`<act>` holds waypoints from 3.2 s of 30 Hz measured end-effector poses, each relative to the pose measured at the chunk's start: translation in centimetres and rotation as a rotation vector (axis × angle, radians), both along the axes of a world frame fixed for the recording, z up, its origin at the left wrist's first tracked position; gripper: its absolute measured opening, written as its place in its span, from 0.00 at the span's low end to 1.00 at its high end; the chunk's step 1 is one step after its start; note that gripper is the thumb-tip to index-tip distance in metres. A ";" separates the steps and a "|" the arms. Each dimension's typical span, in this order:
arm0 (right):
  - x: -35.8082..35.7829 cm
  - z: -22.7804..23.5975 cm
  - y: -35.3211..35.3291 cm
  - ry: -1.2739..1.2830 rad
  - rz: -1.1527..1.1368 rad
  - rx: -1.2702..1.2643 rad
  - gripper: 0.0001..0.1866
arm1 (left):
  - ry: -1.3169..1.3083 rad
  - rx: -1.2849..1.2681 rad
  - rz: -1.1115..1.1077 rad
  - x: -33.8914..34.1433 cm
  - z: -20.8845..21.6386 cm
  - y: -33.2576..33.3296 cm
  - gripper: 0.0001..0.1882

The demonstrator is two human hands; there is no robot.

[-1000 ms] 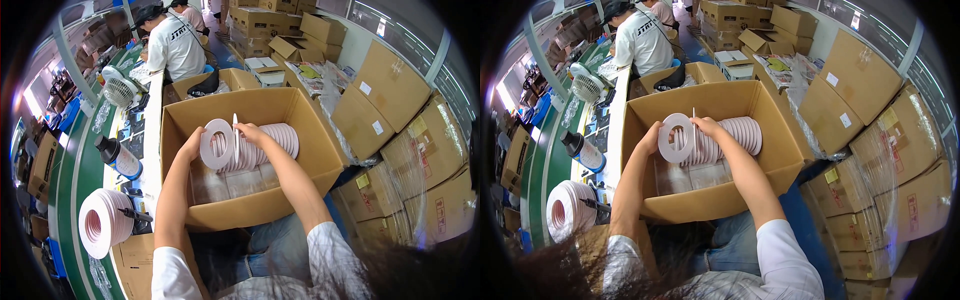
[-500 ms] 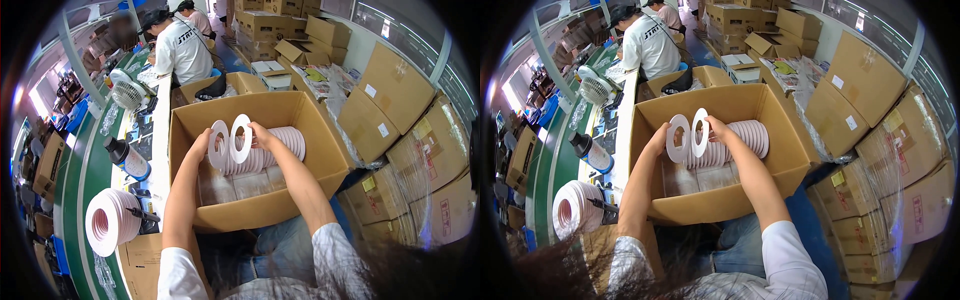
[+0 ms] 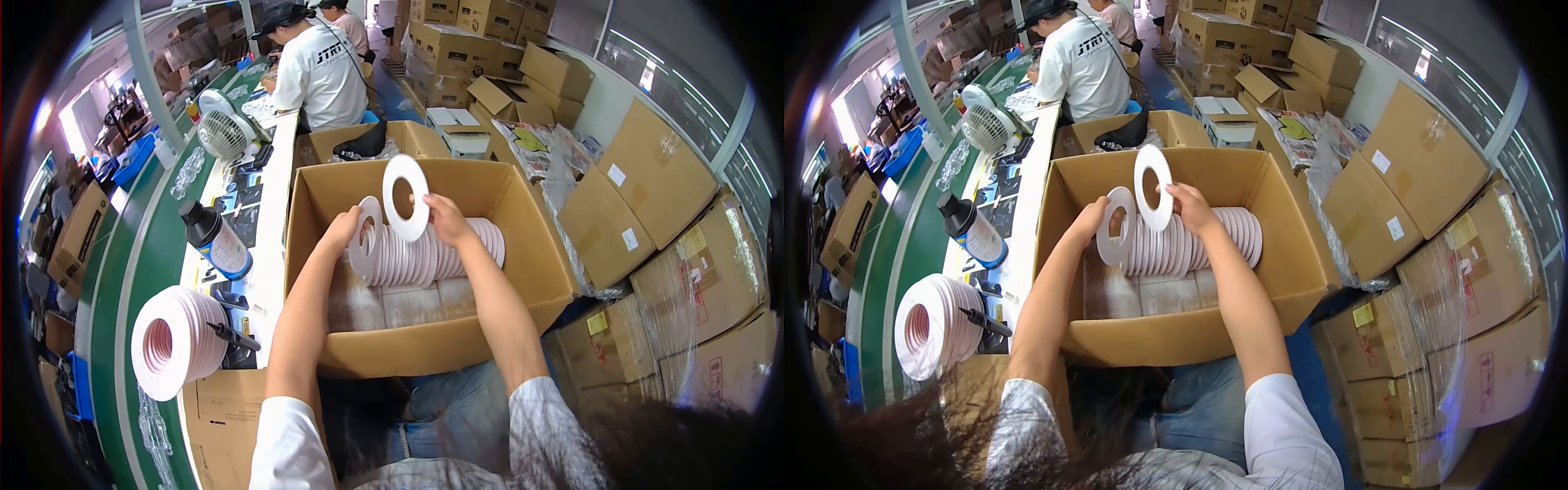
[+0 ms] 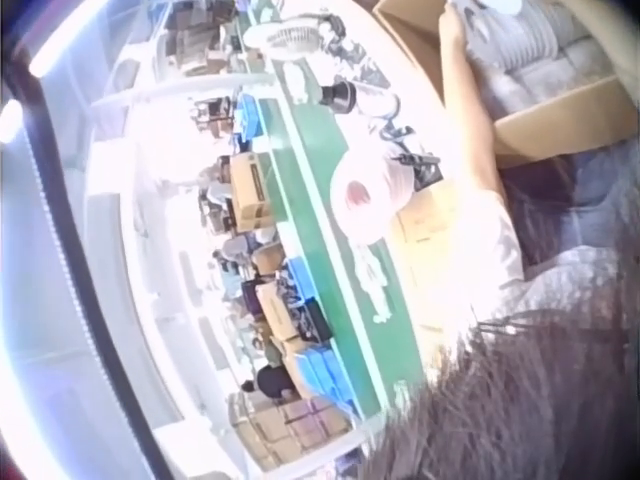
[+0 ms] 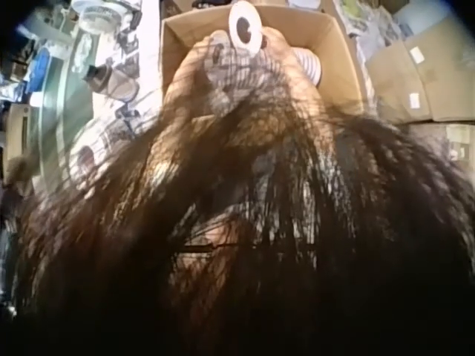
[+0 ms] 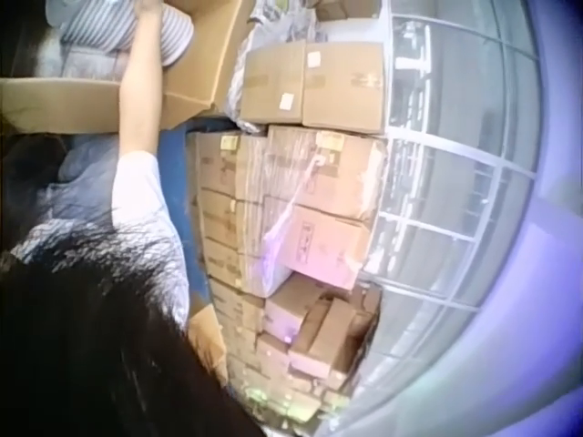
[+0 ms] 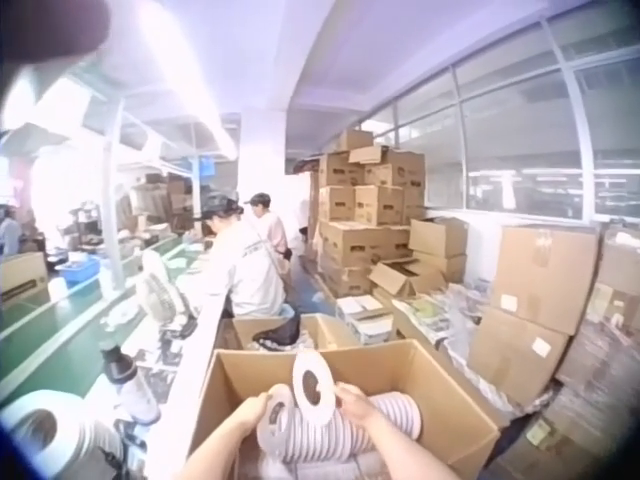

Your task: The person is organizing and packing rolls of white tape into a large cardboard box on a factory floor.

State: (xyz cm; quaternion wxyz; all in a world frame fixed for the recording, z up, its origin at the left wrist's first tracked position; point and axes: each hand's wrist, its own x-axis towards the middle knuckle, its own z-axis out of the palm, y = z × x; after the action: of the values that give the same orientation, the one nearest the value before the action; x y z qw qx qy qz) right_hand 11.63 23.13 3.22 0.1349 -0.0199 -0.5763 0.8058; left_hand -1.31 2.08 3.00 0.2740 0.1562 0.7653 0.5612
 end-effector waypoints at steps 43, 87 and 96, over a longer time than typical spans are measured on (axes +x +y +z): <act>0.7 0.0 0.8 -0.175 -0.432 1.010 0.10 | 0.641 -0.660 -0.205 3.2 3.2 1.4 0.21; 1.9 2.6 -0.8 -0.458 0.043 0.532 0.18 | 0.693 -0.700 -0.166 2.1 2.5 -0.7 0.15; 1.8 1.5 -0.1 -0.531 -0.003 0.288 0.24 | 0.701 -0.695 -0.183 2.3 2.4 -0.7 0.15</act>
State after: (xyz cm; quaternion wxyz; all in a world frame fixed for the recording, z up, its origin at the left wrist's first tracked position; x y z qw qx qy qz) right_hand 13.41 23.01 4.70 -0.0181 -0.2117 -0.6995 0.6823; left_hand 0.96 1.37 5.37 0.0841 0.3013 0.9361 0.1605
